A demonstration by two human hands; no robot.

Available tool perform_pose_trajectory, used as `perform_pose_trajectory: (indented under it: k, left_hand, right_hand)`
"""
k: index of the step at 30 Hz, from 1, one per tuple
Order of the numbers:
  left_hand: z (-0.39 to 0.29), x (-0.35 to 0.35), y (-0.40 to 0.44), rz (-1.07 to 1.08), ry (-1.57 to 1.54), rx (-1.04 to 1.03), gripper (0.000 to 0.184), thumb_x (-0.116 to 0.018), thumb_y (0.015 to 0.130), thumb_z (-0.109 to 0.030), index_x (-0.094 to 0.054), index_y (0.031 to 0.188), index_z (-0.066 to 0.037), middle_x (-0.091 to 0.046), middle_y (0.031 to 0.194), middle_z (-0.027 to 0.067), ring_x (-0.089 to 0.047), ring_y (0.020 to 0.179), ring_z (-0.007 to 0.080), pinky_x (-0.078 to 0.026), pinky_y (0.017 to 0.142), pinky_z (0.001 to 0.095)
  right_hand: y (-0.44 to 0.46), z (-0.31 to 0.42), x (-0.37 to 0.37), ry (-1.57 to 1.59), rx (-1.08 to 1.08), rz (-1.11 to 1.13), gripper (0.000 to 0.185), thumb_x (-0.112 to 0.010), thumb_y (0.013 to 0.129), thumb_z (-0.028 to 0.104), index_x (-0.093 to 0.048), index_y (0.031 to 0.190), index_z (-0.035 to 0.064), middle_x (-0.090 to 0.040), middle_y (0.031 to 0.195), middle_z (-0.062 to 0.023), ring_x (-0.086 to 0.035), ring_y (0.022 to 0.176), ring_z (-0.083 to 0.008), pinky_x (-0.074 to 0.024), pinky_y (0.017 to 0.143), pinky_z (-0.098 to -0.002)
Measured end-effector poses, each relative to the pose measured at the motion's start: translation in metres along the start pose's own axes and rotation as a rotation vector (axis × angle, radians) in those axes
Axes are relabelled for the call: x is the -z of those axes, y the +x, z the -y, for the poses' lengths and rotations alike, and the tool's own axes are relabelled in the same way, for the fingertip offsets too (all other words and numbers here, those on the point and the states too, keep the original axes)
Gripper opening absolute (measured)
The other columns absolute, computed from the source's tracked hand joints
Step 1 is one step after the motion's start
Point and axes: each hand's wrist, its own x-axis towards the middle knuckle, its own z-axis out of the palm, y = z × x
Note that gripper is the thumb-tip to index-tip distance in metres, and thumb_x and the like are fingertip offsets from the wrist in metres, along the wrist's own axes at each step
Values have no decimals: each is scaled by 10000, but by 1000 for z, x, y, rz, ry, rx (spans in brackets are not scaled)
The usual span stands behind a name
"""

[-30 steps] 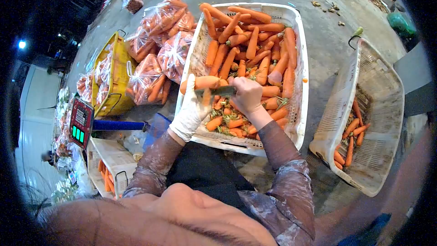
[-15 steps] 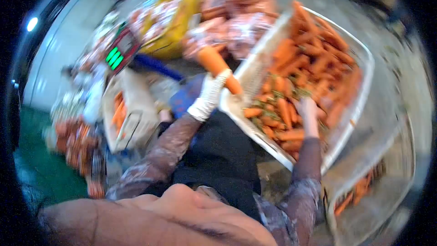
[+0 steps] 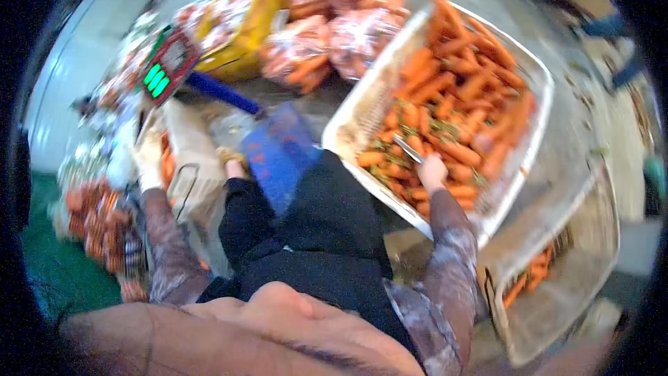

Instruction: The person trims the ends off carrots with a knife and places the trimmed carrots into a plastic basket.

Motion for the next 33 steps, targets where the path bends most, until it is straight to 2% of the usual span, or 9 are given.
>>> perform_pose_trajectory:
  k: [1,4,7,11,13,17,18,21,33]
  left_hand:
    - [-18,-17,14,-100,-720,394,485,-381,945,-382,-504,1235,-12,-588,1117,211,-578,1026,257,-457,874,401]
    - [-14,-131,-22,524,-588,342,475,-421,940,-388,-522,1186,5,-614,1024,164,-595,902,224,-477,803,316]
    - [-45,-292,-114,807,-46,371,388,-540,879,-267,-530,1153,8,-638,957,121,-613,793,173,-491,725,280]
    - [-27,-440,-207,1133,-37,428,381,-602,855,-311,-560,1130,-50,-621,1019,74,-586,881,158,-481,743,296]
    - [-19,-485,-228,1267,-501,888,379,-620,850,-274,-542,1145,-49,-608,1006,73,-569,923,161,-490,760,291]
    - [-49,-503,-244,1390,-363,724,356,-674,791,-163,-558,1092,-14,-598,940,26,-558,856,96,-454,787,250]
    - [-43,-501,-249,1388,-327,613,365,-661,778,-126,-551,1107,-11,-593,960,26,-554,864,92,-455,793,249]
    - [-32,-491,-254,1390,-220,430,415,-627,749,-45,-528,1149,-2,-578,1010,27,-543,890,89,-455,809,247]
    - [-27,-479,-242,1232,-143,331,384,-680,706,-72,-585,1067,15,-623,954,47,-566,885,107,-464,805,261]
  right_hand:
    - [8,3,-10,25,-35,14,345,-654,746,368,-667,865,45,-620,919,-173,-649,775,-349,-535,667,-438]
    - [8,24,41,287,-82,103,389,-666,725,410,-684,814,32,-651,809,-172,-644,766,-345,-516,696,-432]
    - [44,3,35,1000,-225,176,294,-685,783,288,-645,847,4,-554,593,-5,-536,536,-172,-442,527,-322]
    - [-1,40,142,1316,-157,139,343,-710,773,291,-629,864,-30,-569,693,-1,-481,604,-75,-376,527,-260]
    - [-13,46,168,1325,125,208,266,-706,793,239,-639,842,-13,-572,707,4,-478,626,-59,-362,525,-232]
    - [0,17,170,873,288,-93,274,-696,791,231,-605,627,31,-514,497,19,-467,463,-92,-362,451,-282]
    - [-9,21,187,534,264,-325,267,-669,761,235,-597,581,51,-533,477,-90,-533,441,-235,-409,450,-363]
    - [-9,19,179,360,281,-332,191,-635,724,234,-636,612,79,-572,559,-152,-582,539,-329,-468,512,-413]
    - [2,40,152,362,260,16,160,-607,704,208,-704,750,90,-635,695,-190,-640,688,-344,-512,664,-439]
